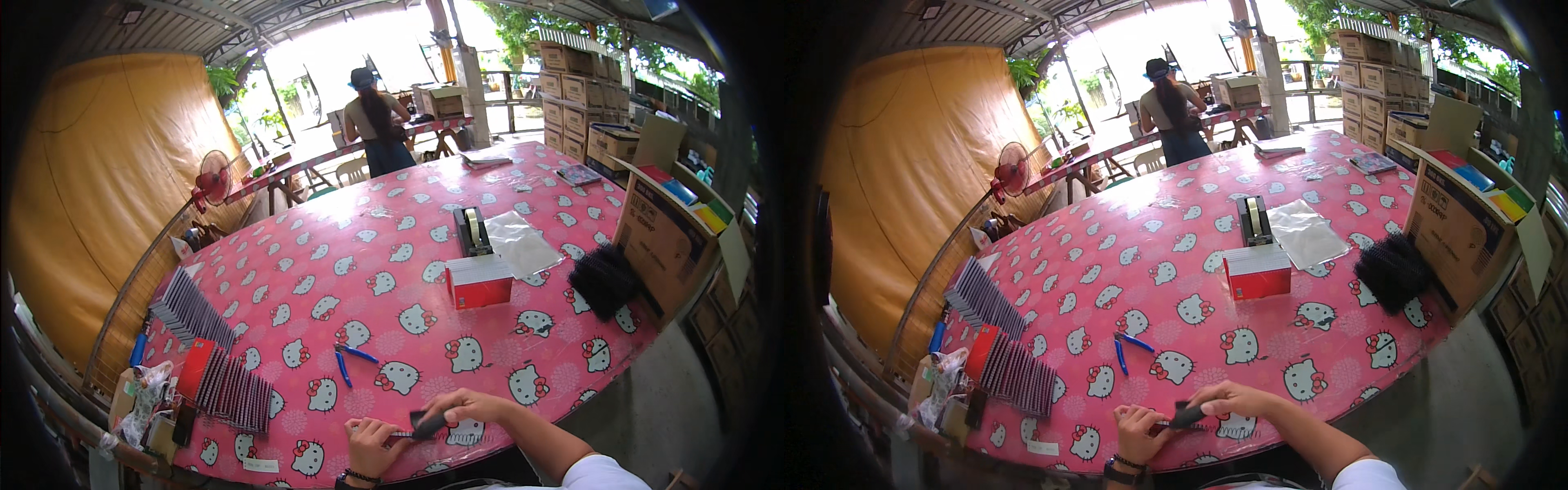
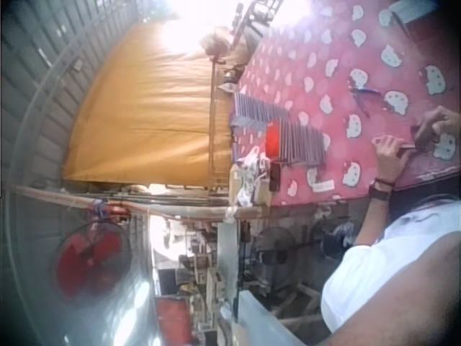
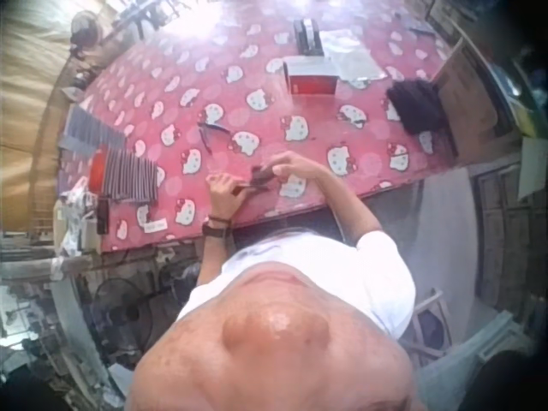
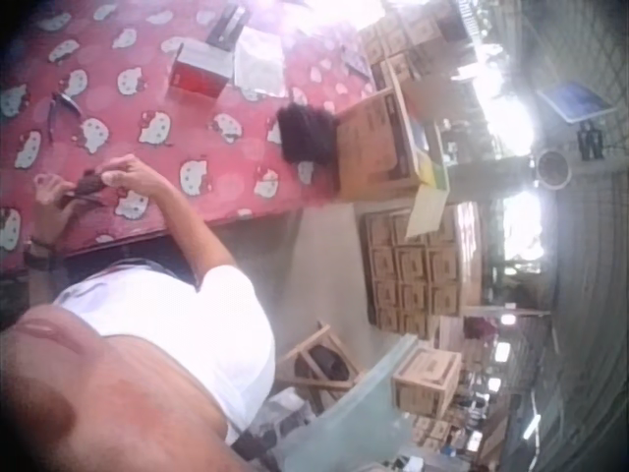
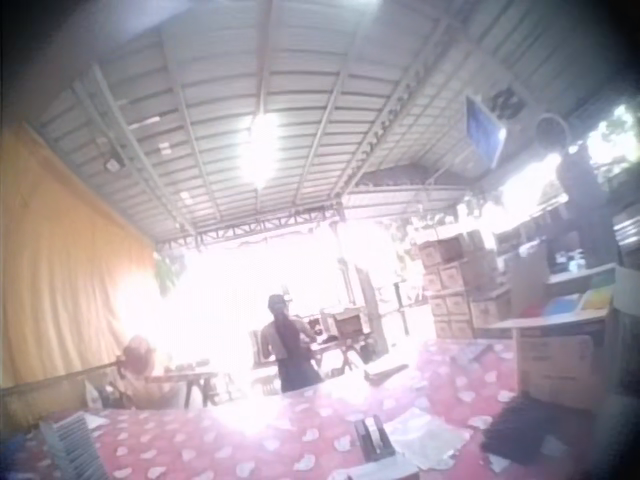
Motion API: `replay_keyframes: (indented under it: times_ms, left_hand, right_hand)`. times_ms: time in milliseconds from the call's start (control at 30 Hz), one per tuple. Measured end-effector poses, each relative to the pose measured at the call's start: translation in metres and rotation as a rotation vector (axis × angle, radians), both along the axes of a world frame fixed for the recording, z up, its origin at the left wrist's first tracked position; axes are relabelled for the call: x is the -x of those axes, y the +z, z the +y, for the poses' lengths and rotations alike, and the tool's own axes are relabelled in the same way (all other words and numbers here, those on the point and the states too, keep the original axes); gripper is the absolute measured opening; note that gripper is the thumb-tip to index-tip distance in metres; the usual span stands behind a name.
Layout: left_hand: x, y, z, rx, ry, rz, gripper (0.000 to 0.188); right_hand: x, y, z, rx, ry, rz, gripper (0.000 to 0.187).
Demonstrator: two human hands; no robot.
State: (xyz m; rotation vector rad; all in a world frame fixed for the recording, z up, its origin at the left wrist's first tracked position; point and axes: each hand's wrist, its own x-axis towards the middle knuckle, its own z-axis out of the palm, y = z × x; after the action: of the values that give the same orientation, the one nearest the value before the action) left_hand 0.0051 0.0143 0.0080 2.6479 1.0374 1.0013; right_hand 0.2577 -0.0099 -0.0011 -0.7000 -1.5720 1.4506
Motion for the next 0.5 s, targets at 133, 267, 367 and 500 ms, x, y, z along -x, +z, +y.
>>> replay_keyframes:
  times_ms: [133, 267, 367, 500]
  left_hand:
    - [0.004, -0.001, 0.001, -0.008, 0.019, 0.033, 0.033]
    - [0.005, 0.003, -0.006, 0.077, 0.041, -0.073, 0.056]
    - [0.005, 0.003, -0.006, 0.180, 0.080, -0.333, 0.078]
    - [0.023, -0.029, -0.001, 0.605, 0.068, -0.582, 0.084]
  right_hand:
    - [0.005, 0.021, 0.015, 0.244, 0.000, -0.499, 0.047]
    - [0.008, 0.010, 0.011, 0.028, 0.084, -0.150, 0.047]
    - [0.010, 0.002, 0.020, 0.153, 0.017, -0.381, 0.052]
    - [0.020, 0.010, 0.014, -0.064, 0.109, -0.016, 0.044]
